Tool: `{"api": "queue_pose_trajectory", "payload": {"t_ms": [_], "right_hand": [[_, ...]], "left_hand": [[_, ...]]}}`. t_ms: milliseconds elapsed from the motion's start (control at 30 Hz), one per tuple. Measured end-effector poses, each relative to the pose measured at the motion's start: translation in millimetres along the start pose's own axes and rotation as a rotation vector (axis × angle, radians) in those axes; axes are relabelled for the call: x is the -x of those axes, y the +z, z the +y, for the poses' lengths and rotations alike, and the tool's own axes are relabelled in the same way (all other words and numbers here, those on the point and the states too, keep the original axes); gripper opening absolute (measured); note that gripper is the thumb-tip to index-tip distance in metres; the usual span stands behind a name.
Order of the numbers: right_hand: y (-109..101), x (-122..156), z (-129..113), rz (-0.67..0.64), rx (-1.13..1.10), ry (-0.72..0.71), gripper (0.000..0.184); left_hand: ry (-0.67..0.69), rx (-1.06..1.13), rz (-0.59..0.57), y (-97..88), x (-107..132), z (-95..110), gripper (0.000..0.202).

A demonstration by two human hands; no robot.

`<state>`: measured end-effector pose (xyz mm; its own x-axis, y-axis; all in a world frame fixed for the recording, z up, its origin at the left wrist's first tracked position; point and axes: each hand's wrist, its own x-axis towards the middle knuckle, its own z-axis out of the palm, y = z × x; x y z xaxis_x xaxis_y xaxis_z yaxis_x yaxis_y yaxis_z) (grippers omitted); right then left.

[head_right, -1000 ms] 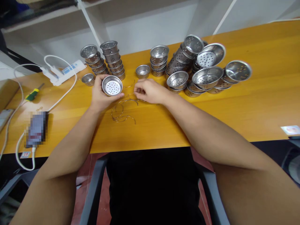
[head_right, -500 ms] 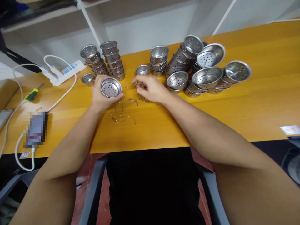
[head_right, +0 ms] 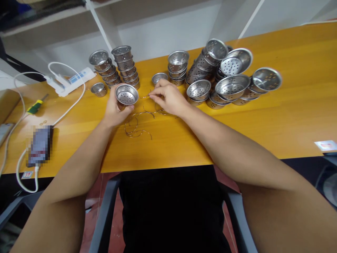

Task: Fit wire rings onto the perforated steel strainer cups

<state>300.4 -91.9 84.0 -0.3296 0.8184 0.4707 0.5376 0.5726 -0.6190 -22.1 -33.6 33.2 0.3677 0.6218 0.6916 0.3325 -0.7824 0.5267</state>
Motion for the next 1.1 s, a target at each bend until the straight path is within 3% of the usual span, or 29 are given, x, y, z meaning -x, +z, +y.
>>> {"api": "queue_pose_trajectory", "payload": {"t_ms": [233, 367, 600, 700, 867, 1100], "right_hand": [[3, -1, 6, 0.089, -0.001, 0.030, 0.030], [6, -1, 3, 0.076, -0.051, 0.000, 0.026], [8, 0, -5, 0.057, -0.052, -0.030, 0.035], [8, 0, -8, 0.087, -0.060, -0.051, 0.041], [11, 2, -11, 0.099, -0.122, 0.038, 0.048], [17, 5, -25, 0.067, -0.215, 0.053, 0.037]], "left_hand": [[-0.012, -0.050, -0.020, -7.4, -3, 11, 0.101], [-0.036, -0.057, 0.005, -5.9, -2, 12, 0.103], [-0.121, 0.009, -0.008, -0.2, 1, 8, 0.108], [-0.116, 0.018, -0.033, 1.5, 3, 6, 0.110], [-0.052, 0.074, -0.095, 3.8, 5, 5, 0.106], [0.024, -0.015, -0.070, 3.6, 1, 21, 0.097]]}}
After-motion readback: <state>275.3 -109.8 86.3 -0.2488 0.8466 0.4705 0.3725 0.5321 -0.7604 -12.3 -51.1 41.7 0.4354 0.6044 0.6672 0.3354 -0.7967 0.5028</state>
